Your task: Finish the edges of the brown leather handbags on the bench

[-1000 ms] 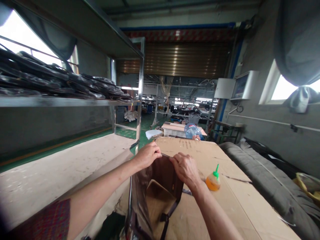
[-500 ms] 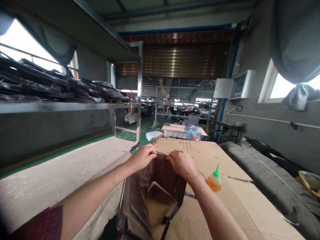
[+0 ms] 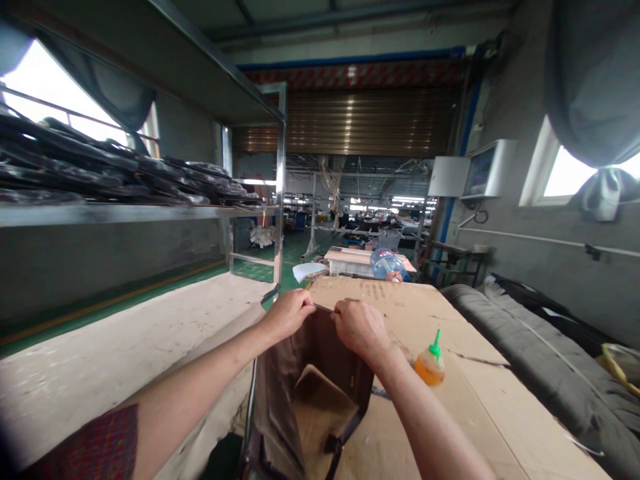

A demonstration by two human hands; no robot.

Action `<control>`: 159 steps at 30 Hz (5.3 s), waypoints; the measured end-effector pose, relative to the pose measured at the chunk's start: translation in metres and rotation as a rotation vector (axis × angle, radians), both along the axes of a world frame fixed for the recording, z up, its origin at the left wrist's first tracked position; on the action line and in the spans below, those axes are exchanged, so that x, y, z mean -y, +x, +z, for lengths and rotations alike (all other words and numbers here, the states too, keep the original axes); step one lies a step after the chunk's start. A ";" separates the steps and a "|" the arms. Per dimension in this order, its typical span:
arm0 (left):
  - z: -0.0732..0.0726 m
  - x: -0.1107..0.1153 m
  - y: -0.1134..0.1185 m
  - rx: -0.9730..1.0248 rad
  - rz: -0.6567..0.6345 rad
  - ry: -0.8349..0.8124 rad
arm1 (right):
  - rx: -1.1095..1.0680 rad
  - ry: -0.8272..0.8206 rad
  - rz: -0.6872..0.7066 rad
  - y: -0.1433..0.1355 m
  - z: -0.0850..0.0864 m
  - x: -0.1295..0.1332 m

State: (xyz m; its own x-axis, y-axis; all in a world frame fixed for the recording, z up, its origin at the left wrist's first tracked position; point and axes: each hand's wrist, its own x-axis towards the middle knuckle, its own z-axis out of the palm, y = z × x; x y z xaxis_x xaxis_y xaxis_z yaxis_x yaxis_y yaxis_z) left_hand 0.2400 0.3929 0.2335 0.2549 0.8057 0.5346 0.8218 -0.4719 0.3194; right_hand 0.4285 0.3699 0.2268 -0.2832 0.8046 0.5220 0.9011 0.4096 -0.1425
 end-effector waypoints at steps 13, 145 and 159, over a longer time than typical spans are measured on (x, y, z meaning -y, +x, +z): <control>0.005 0.008 -0.002 0.251 -0.064 -0.047 | -0.041 -0.116 0.084 0.008 0.003 -0.014; 0.006 0.011 -0.011 -0.123 -0.056 -0.088 | 0.008 -0.141 0.409 -0.007 0.015 -0.025; -0.001 0.023 -0.018 0.034 -0.066 -0.149 | 0.315 -0.129 0.231 -0.019 0.018 -0.006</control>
